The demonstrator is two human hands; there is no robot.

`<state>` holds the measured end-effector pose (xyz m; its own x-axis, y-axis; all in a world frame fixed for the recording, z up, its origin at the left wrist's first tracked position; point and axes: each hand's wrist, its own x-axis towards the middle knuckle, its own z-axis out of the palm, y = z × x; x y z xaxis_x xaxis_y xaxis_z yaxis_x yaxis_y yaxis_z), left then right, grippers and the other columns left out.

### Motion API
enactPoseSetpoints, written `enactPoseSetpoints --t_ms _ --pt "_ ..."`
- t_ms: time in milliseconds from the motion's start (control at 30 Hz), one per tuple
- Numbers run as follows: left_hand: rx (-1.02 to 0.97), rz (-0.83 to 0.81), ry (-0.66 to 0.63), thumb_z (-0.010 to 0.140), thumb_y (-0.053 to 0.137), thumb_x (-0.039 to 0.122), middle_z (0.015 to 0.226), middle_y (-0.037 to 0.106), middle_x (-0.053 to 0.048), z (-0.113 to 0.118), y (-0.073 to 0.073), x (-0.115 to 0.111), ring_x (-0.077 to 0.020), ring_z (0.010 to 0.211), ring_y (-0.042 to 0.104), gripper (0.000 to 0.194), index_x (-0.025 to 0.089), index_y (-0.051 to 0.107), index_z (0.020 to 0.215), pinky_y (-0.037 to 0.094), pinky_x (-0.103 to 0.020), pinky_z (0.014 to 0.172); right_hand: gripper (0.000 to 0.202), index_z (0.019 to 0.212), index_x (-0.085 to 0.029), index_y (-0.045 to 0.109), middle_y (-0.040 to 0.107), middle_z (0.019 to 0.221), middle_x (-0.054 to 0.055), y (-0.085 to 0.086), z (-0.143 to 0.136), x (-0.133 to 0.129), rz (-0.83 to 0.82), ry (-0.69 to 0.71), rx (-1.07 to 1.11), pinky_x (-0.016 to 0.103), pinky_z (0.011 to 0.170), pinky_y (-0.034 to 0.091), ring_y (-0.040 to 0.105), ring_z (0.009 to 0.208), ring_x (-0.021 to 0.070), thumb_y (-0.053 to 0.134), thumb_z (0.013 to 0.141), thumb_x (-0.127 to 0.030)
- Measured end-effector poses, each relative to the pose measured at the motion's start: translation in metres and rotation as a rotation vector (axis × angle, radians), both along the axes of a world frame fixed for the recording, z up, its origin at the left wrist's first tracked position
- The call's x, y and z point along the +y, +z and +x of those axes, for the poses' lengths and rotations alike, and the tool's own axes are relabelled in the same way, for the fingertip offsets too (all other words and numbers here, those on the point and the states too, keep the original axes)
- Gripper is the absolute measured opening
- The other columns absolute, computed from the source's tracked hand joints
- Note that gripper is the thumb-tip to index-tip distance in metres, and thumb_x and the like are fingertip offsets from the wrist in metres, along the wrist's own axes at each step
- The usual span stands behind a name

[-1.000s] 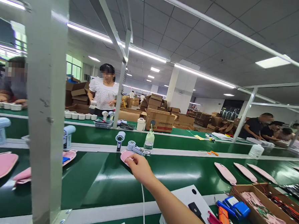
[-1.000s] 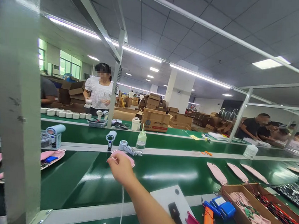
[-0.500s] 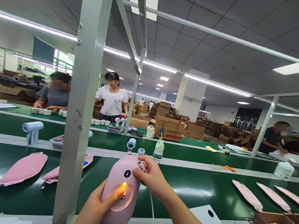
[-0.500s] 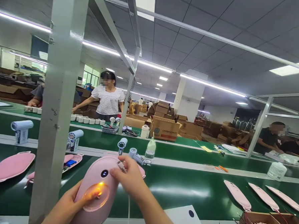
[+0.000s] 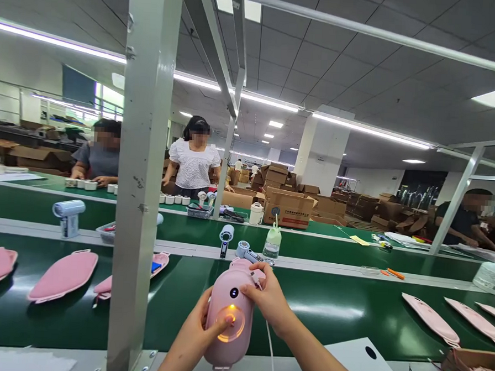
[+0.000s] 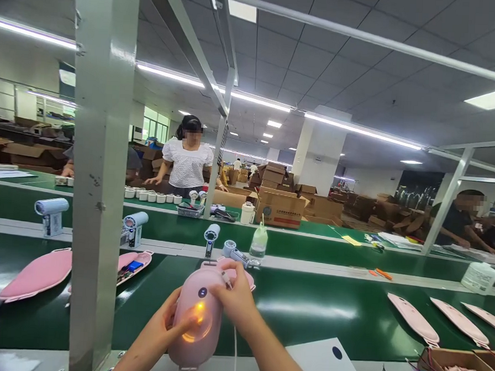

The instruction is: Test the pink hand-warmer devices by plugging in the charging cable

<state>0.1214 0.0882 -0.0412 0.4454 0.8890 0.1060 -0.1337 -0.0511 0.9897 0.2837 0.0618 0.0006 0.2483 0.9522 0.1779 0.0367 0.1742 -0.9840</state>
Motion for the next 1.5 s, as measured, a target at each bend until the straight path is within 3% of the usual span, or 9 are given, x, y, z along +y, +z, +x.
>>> enactPoseSetpoints --t_ms 133,533,967,1167,1300,1400,1500 --pt "0.05 -0.004 0.005 0.055 0.077 0.056 0.115 0.068 -0.013 0.001 -0.004 0.002 -0.0329 0.103 0.063 0.079 0.013 0.056 0.118 0.053 -0.034 0.083 0.055 0.098 -0.022 0.038 0.06 0.065 -0.004 -0.003 0.001 0.003 -0.005 -0.027 0.052 0.024 0.055 0.033 0.049 0.056 0.0125 0.075 0.059 -0.033" --pt "0.132 0.064 0.062 0.058 0.069 0.058 0.102 0.07 -0.008 0.005 0.007 0.0 -0.0304 0.094 0.063 0.072 0.016 0.058 0.114 0.051 -0.034 0.08 0.052 0.102 -0.025 0.033 0.059 0.065 -0.008 -0.008 0.007 0.001 0.057 0.033 0.06 0.023 0.058 0.034 0.054 0.06 0.0129 0.073 0.071 -0.034" --pt "0.088 0.077 0.133 0.056 0.072 0.051 0.098 0.071 -0.007 0.002 0.01 0.0 -0.0292 0.091 0.063 0.067 0.016 0.059 0.111 0.049 -0.032 0.081 0.048 0.097 -0.024 0.03 0.063 0.073 -0.004 -0.003 0.001 0.0 0.094 0.078 0.003 0.023 0.06 0.034 0.051 0.061 0.0115 0.071 0.074 -0.038" --pt "0.033 0.006 0.154 0.053 0.077 0.045 0.095 0.072 -0.006 0.002 0.01 -0.001 -0.0304 0.091 0.064 0.066 0.017 0.06 0.111 0.049 -0.034 0.084 0.051 0.1 -0.024 0.029 0.061 0.075 -0.004 0.001 -0.003 0.0 0.1 0.066 -0.076 0.024 0.06 0.035 0.05 0.063 0.0131 0.066 0.075 -0.048" --pt "-0.038 -0.14 0.174 0.058 0.075 0.051 0.108 0.07 -0.009 -0.003 0.011 0.002 -0.0297 0.093 0.064 0.073 0.019 0.055 0.12 0.051 -0.033 0.075 0.039 0.1 -0.022 0.042 0.058 0.076 -0.002 0.008 0.007 0.001 0.074 0.071 -0.192 0.025 0.06 0.035 0.047 0.063 0.0123 0.053 0.083 -0.055" --pt "-0.1 -0.266 0.179 0.064 0.07 0.058 0.112 0.068 -0.011 -0.011 0.012 0.007 -0.0281 0.085 0.066 0.075 0.022 0.049 0.127 0.053 -0.032 0.064 0.032 0.083 -0.017 0.059 0.056 0.062 -0.002 0.016 0.013 -0.002 -0.016 0.2 -0.313 0.026 0.057 0.032 0.044 0.057 0.0118 0.058 0.083 -0.05" --pt "-0.143 -0.333 0.183 0.061 0.074 0.059 0.107 0.07 -0.011 -0.017 0.012 0.011 -0.0282 0.083 0.066 0.08 0.022 0.049 0.128 0.053 -0.032 0.06 0.028 0.082 -0.015 0.069 0.062 0.06 0.0 0.019 0.013 -0.006 -0.071 0.33 -0.39 0.027 0.06 0.035 0.05 0.061 0.0131 0.063 0.08 -0.043"
